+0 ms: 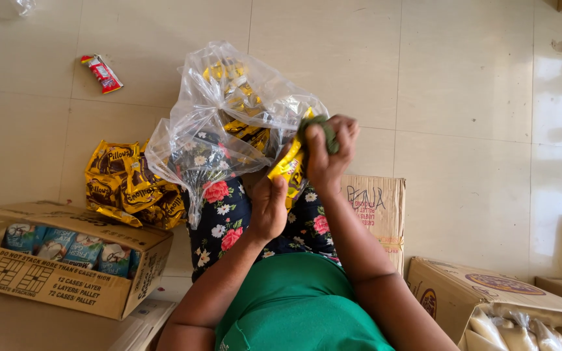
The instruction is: Cleaning individual snack packets with a cloth and placing them into a plastic bag
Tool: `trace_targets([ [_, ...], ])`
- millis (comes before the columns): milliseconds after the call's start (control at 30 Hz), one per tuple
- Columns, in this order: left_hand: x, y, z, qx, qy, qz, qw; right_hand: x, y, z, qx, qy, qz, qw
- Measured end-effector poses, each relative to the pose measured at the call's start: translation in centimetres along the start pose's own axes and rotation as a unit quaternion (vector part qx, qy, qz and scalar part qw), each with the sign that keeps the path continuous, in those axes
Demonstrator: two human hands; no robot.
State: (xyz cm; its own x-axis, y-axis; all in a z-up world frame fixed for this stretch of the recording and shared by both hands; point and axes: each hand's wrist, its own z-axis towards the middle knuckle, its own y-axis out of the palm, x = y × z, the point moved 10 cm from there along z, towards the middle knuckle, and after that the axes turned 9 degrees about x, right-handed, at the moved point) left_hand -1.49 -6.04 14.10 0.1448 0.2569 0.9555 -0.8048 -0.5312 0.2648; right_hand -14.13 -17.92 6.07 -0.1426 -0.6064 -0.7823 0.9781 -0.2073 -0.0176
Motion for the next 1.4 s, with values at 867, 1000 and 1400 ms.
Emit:
trace_targets([
  [867, -6.9, -5.8, -0.8, 0.169, -0.061, -0.185, 0.966, -7.9, 1.6, -3.4, -0.102, -0.117, 0.028, 0.987],
  [1000, -5.5, -13.1, 0.7, 0.353, -0.02, -0.326, 0.877, -2.9, 3.0, -2.0, -0.048, 0.077, 0.037, 0.995],
  [1400, -8.0, -45.4, -11.0, 0.595, 0.124, 0.177, 0.774, 3.7, -5.1, 3.9, -0.004, 0.325, 0.074, 0.943],
])
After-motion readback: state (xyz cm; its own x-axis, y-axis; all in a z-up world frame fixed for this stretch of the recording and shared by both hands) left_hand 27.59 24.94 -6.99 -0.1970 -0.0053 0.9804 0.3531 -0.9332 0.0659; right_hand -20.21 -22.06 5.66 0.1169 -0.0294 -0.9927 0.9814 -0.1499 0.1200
